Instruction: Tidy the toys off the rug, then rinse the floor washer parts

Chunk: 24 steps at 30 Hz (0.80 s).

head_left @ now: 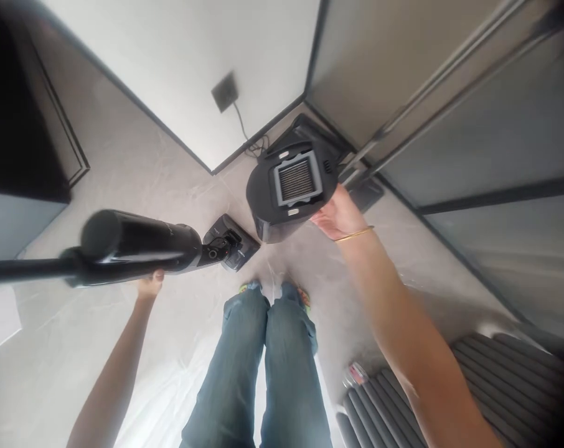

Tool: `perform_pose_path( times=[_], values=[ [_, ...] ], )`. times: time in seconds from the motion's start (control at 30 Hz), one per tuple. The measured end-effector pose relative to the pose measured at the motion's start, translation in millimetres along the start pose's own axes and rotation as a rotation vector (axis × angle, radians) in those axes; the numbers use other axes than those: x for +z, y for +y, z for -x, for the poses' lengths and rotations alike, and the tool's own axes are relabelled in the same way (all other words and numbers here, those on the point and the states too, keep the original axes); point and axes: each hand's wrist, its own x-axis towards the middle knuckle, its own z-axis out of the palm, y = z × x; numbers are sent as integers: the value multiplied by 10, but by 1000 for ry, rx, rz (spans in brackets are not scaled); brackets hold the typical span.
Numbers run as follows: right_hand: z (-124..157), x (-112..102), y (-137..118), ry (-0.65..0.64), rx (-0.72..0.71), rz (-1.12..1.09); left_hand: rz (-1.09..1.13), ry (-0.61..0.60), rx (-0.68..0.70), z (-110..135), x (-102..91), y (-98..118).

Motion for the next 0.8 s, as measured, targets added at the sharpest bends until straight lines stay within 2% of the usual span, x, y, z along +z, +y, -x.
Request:
perform_pose_path(
  times=[0.1,0.23,0.3,0.37,0.47,0.53,0.63,0.7,0.8],
  values=[
    [455,452,-498,-9,-8,26,50,-185,-205,255,-90,348],
    [1034,1198,-1219,-49,-77,125,290,-408,-654,783,-382,968],
    [1301,1563,-1621,-65,-124,168,372,-462,-724,1064,-617,1323],
    [1550,1927,-2061,-73,-181,192,457,-502,-721,1300,-896,1652],
    [1881,2515,-2779,-72,-259,197,602,-544,-742,1511,-1351,2009],
    [2059,2954,-3247,-59,-294,159,672,-505,-777,1545,-1646,2118],
    [2234,3637,-3788,-116,-353,135,753,-357,-804,1467,-2024,2091],
    [2284,4058,-3975,-209,-377,163,816,-256,-786,1350,-2211,1987],
    [2267,4610,-3989,-298,-359,179,907,-113,-737,1081,-2419,1795]
  ],
)
